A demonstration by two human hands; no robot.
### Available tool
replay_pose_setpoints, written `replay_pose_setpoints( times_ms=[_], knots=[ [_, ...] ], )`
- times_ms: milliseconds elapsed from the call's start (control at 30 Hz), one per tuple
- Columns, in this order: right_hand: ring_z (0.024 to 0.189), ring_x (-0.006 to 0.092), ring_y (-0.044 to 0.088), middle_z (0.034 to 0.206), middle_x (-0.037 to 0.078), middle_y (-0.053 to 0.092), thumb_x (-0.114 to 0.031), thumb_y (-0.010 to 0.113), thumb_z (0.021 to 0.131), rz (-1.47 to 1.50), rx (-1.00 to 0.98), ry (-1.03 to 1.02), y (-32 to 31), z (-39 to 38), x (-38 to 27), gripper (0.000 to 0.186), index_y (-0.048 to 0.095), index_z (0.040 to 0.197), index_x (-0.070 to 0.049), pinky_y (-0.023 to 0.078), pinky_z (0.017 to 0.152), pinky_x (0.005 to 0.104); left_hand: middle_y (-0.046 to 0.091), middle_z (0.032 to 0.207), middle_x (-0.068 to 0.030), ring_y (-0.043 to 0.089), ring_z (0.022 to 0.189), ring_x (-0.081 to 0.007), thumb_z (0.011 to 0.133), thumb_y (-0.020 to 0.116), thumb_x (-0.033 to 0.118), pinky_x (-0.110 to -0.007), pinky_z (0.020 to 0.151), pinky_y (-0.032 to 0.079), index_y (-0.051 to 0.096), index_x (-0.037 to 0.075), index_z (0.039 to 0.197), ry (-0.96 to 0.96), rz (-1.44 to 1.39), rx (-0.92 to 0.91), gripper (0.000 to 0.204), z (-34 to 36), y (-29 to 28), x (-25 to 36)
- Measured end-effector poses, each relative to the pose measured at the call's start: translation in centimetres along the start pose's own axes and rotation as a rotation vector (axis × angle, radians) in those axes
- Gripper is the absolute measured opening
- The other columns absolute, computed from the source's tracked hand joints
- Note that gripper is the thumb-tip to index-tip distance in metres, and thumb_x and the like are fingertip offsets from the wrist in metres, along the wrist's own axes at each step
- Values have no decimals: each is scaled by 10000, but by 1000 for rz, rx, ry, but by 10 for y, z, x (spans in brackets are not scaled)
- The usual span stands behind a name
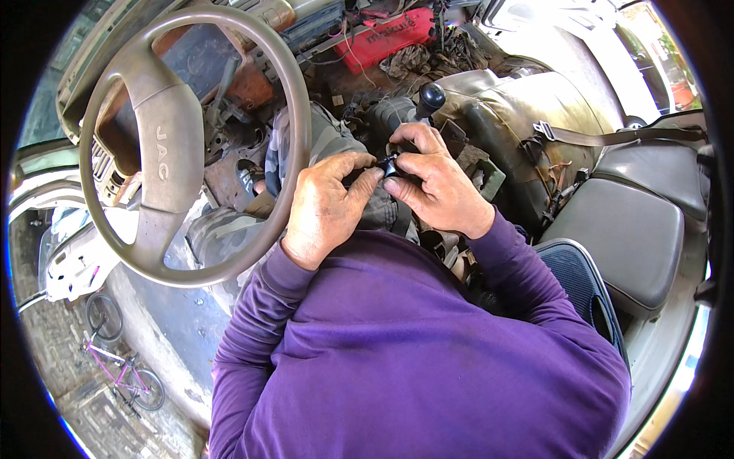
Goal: The person works on the vehicle's interior wiring near the dashboard. They strip wire insulation, twist exposed conductors, and wrap connections with electrical tape. The person handles pliers and electrical tape while seated in the driver's seat.
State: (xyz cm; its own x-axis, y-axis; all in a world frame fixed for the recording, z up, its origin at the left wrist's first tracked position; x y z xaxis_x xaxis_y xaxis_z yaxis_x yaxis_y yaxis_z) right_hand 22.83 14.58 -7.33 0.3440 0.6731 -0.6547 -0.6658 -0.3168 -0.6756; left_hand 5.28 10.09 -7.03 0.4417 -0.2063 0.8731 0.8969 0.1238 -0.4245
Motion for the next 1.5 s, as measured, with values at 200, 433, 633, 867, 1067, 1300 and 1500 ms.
replay_pose_setpoints(
  times_ms=[200, 433, 633, 867, 1067, 1300, 1500],
  knots=[
    [1321, 398, 518, 1374, 202, 570, -247, 781, 982, 191, -97, 126, 9, -6, 6, 278, 730, 981, 27, 435, 1119, 469, 736, 867, -178, 728, 784, -373, 903, 799, 57, -440, 722, 567, 732, -7, 934, 51, 18, 69, 98, 1, 3, -2],
    [1403, 305, 497, 1525, 179, 447, -148, 828, 901, 678, -185, 121, -17, -1, -8, 596, 644, 1456, -35, 413, 1183, 412, 715, 866, -143, 701, 781, -305, 901, 770, -17, -384, 722, 539, 745, -23, 994, 385, 339, -47, 97, 5, 3, 18],
    [1397, 435, 489, 1419, 192, 546, -195, 878, 847, 155, -107, -67, 5, -5, 5, 273, 733, 955, 9, 413, 1172, 522, 713, 864, -136, 686, 782, -304, 895, 765, -17, -389, 739, 528, 742, -16, 977, 215, 10, -44, 85, 2, -5, 12],
    [1495, 461, 409, 1533, 242, 456, -257, 831, 930, 295, -351, -28, -17, -13, -11, 419, 716, 1238, 2, 383, 1228, 525, 707, 867, -149, 704, 816, -357, 863, 799, 24, -434, 757, 544, 728, 2, 936, 271, 212, 13, 104, 2, 4, 13],
    [1452, 433, 458, 1520, 200, 467, -181, 880, 862, 224, -198, 67, -12, 3, 13, 545, 692, 1359, -59, 426, 1197, 494, 711, 871, -117, 682, 801, -268, 917, 778, 7, -384, 749, 523, 744, -8, 977, 211, -53, -121, 71, 1, -4, 14],
    [1458, 433, 448, 1501, 238, 474, -218, 865, 896, 222, -330, -23, 2, -19, -12, 349, 730, 1127, 5, 369, 1215, 535, 717, 867, -140, 697, 814, -298, 901, 764, -15, -397, 775, 532, 745, -10, 980, 151, 20, -11, 81, -4, 1, 4],
    [1457, 389, 450, 1545, 219, 409, -274, 863, 917, 523, -154, 87, -8, -1, 4, 555, 655, 1363, -18, 379, 1217, 494, 681, 855, -149, 685, 798, -356, 867, 775, -14, -418, 719, 529, 719, -5, 925, 342, 74, -90, 81, -3, 4, 17]
  ],
)
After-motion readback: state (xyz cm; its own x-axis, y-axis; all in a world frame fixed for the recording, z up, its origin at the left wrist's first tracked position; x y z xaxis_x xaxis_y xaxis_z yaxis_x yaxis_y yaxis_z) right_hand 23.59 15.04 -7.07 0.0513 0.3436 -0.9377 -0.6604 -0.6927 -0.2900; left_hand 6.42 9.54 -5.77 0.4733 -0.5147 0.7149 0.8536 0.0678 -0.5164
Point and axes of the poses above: each hand's wrist, its own z-axis towards the middle knuckle, its own y-axis out of the palm, x = y × z, the point moved 6 cm from there along z, towards the middle knuckle
